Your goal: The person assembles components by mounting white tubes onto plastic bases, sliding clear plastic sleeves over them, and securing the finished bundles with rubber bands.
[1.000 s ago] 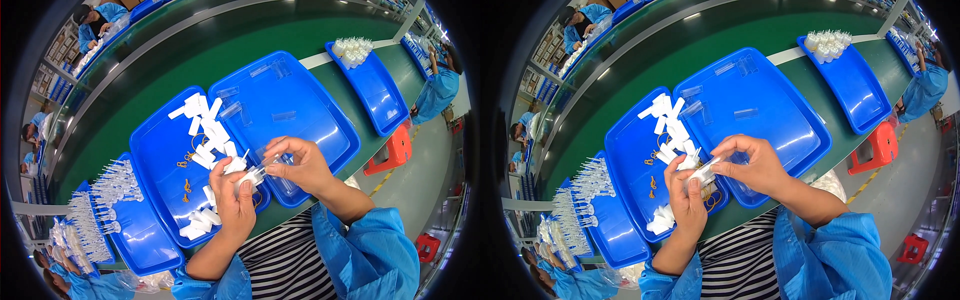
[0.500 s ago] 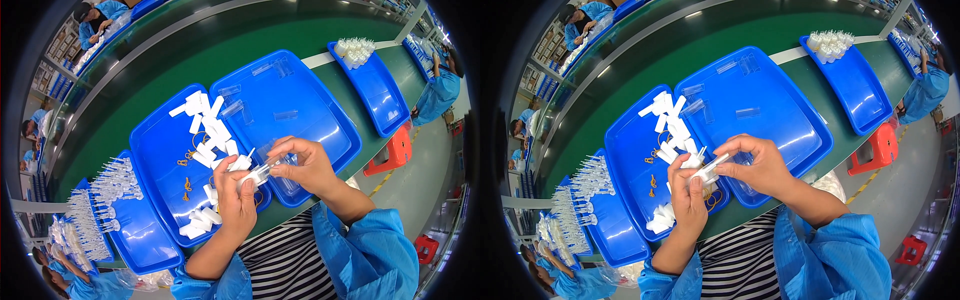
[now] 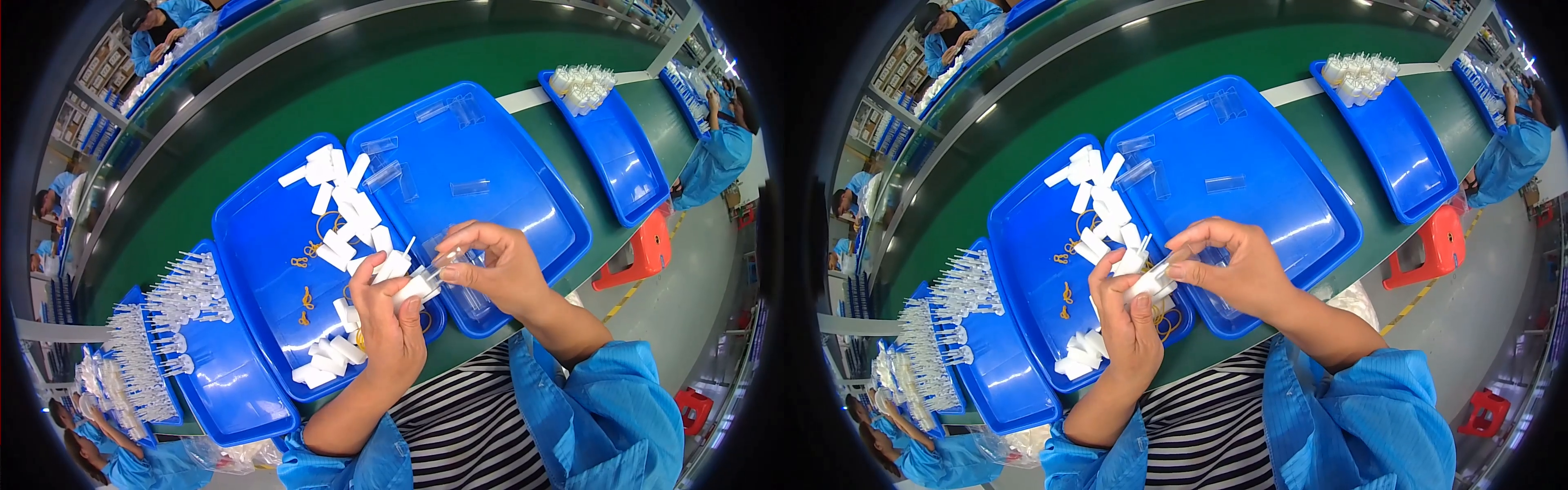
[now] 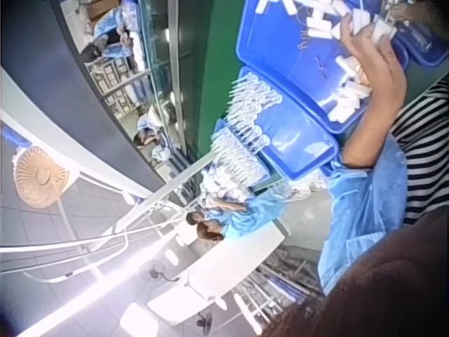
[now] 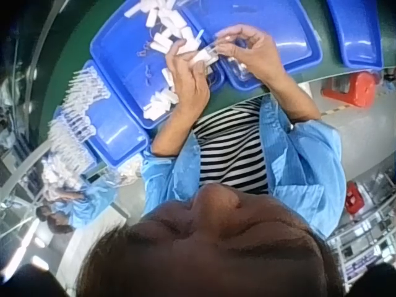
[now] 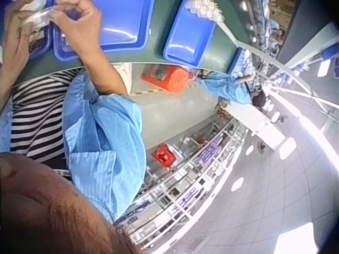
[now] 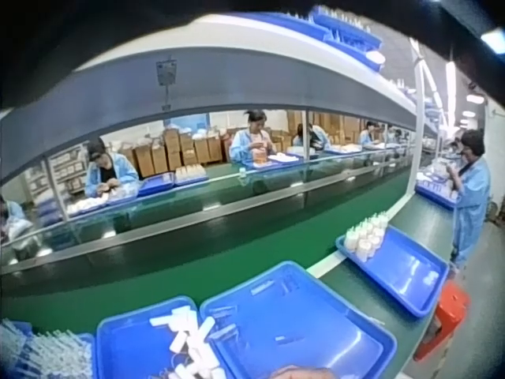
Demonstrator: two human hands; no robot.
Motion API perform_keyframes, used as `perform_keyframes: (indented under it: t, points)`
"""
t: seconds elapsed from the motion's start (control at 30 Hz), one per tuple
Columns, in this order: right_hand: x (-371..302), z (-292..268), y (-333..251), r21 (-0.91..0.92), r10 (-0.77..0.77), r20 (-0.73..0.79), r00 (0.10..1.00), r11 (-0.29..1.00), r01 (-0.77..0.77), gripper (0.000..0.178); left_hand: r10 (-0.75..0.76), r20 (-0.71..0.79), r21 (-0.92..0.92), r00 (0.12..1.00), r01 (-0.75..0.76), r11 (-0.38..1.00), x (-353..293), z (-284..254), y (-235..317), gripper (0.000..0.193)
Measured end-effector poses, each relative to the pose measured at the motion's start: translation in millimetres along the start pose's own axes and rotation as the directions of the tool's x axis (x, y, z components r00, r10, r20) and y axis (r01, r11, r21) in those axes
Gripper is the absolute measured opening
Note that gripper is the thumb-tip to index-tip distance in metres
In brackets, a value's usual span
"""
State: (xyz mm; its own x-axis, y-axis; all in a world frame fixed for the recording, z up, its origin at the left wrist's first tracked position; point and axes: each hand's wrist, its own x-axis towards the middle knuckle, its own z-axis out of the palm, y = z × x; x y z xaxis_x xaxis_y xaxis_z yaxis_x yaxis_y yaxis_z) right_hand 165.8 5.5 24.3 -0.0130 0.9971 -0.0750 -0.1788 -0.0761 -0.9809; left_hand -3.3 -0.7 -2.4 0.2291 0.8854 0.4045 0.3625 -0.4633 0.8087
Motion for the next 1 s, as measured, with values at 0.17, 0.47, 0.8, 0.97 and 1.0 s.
perform_keyframes:
  t: [0.17, 0.47, 0.8, 0.97, 1.0]
  points:
    - [-5.0, 2.6, -4.1, -0.581, -0.395, 0.106, 0.913, 0.720, 0.379, 0.024, 0.064, -0.013, -0.087, 0.998, -0.065, 0.994, 0.3, 1.1, -0.8, 0.042]
    - [-10.6, -9.1, 0.1, -0.472, -0.335, 0.106, 0.936, 0.811, 0.344, 0.023, -0.085, 0.011, -0.614, 0.996, 0.074, 0.786, -6.4, 15.7, -2.9, 0.104]
    - [-29.1, 14.3, 20.9, -0.370, -0.359, 0.035, 0.933, 0.862, 0.346, 0.047, 0.105, -0.059, -0.611, 0.993, -0.119, 0.783, -6.9, 15.7, -9.4, 0.105]
    - [-30.5, 12.9, 5.5, -0.351, -0.301, 0.173, 0.938, 0.871, 0.344, 0.069, 0.047, 0.014, -0.545, 0.999, -0.032, 0.838, -4.6, 5.6, -0.1, 0.077]
    - [-29.8, 11.6, 4.4, -0.353, -0.306, 0.166, 0.937, 0.869, 0.346, 0.069, -0.019, 0.032, -0.632, 0.999, 0.035, 0.774, -4.1, 6.1, 0.9, 0.074]
